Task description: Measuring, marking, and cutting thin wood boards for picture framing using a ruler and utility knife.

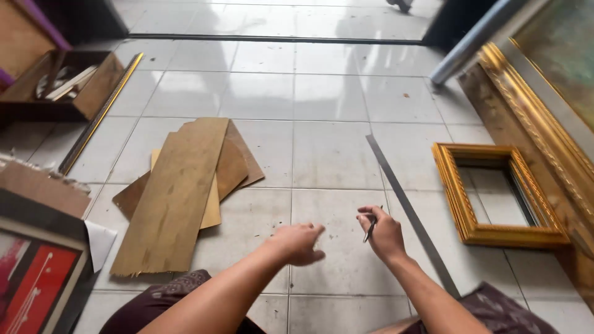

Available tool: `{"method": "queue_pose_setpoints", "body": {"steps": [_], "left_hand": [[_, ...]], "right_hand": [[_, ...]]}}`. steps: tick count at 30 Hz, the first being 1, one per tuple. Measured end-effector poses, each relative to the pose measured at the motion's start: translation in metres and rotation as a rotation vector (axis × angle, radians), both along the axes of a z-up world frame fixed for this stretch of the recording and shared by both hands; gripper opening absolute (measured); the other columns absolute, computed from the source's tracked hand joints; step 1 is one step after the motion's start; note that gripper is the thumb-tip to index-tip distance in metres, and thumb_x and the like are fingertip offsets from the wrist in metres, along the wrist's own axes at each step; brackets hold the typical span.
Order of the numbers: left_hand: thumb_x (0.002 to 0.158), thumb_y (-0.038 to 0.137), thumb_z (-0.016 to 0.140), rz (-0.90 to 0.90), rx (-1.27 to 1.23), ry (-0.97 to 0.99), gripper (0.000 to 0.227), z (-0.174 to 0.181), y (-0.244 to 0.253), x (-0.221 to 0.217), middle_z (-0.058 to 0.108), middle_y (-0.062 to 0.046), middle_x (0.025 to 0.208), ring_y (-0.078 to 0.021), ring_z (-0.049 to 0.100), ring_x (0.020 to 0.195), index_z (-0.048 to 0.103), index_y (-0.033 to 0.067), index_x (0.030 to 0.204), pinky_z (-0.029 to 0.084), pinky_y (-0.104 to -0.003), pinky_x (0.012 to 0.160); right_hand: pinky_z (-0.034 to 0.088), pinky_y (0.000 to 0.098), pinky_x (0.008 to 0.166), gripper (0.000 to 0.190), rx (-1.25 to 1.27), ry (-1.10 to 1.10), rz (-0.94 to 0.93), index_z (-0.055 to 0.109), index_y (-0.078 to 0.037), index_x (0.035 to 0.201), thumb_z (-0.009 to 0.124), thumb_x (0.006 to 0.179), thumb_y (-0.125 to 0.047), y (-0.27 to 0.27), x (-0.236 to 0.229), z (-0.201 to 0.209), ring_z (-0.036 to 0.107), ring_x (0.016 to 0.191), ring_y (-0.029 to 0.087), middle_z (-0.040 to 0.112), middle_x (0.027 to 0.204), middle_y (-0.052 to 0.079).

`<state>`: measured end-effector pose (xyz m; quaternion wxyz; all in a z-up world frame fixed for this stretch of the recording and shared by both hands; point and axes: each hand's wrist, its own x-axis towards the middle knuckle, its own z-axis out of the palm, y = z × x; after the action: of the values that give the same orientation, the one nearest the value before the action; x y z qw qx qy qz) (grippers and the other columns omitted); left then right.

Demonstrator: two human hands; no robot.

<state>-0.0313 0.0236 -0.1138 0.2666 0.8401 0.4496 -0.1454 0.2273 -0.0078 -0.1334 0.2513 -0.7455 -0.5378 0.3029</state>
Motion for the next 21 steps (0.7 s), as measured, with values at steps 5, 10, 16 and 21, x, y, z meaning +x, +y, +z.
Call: {"method": "queue_pose_setpoints", "body": {"steps": [5, 10, 16, 21], "left_hand": [[0.101, 0.048, 0.074, -0.032, 0.122, 0.074, 0.063, -0.016, -0.001, -0.009, 0.065, -0.013, 0.144, -0.0401, 0.063, 0.129, 0.057, 0.0115, 0.15, 0.056, -0.056, 0.101], [0.102, 0.044, 0.074, 0.052, 0.201, 0.171, 0.059, -0.028, 0.011, -0.036, 0.063, -0.017, 0.14, -0.039, 0.064, 0.121, 0.059, 0.0076, 0.146, 0.055, -0.057, 0.093], [0.108, 0.044, 0.069, -0.007, 0.037, 0.201, 0.057, -0.01, -0.002, -0.023, 0.072, -0.015, 0.141, -0.0348, 0.069, 0.124, 0.059, 0.011, 0.154, 0.054, -0.056, 0.102], [0.093, 0.036, 0.091, 0.083, 0.156, -0.063, 0.022, -0.006, 0.012, -0.033, 0.083, -0.009, 0.098, -0.0328, 0.078, 0.089, 0.087, 0.0168, 0.103, 0.063, -0.047, 0.081]], "right_hand": [[0.063, 0.0419, 0.103, 0.034, 0.19, -0.179, 0.155, 0.08, -0.019, 0.129, 0.079, 0.096, -0.017, 0.015, -0.004, -0.013, 0.079, 0.116, 0.024, 0.084, 0.12, 0.004], [0.048, 0.0485, 0.114, 0.035, 0.271, -0.306, 0.24, 0.079, -0.026, 0.131, 0.079, 0.096, -0.025, 0.029, -0.004, -0.042, 0.073, 0.117, 0.023, 0.079, 0.127, 0.0], [0.05, 0.0496, 0.12, 0.031, 0.314, -0.34, 0.431, 0.082, -0.023, 0.122, 0.084, 0.091, -0.02, 0.028, -0.023, -0.046, 0.083, 0.104, 0.022, 0.087, 0.118, 0.003], [0.057, 0.0446, 0.118, 0.033, 0.161, -0.297, 0.371, 0.083, -0.027, 0.124, 0.083, 0.091, -0.024, 0.016, -0.036, -0.023, 0.081, 0.117, 0.022, 0.085, 0.123, 0.001]]}}
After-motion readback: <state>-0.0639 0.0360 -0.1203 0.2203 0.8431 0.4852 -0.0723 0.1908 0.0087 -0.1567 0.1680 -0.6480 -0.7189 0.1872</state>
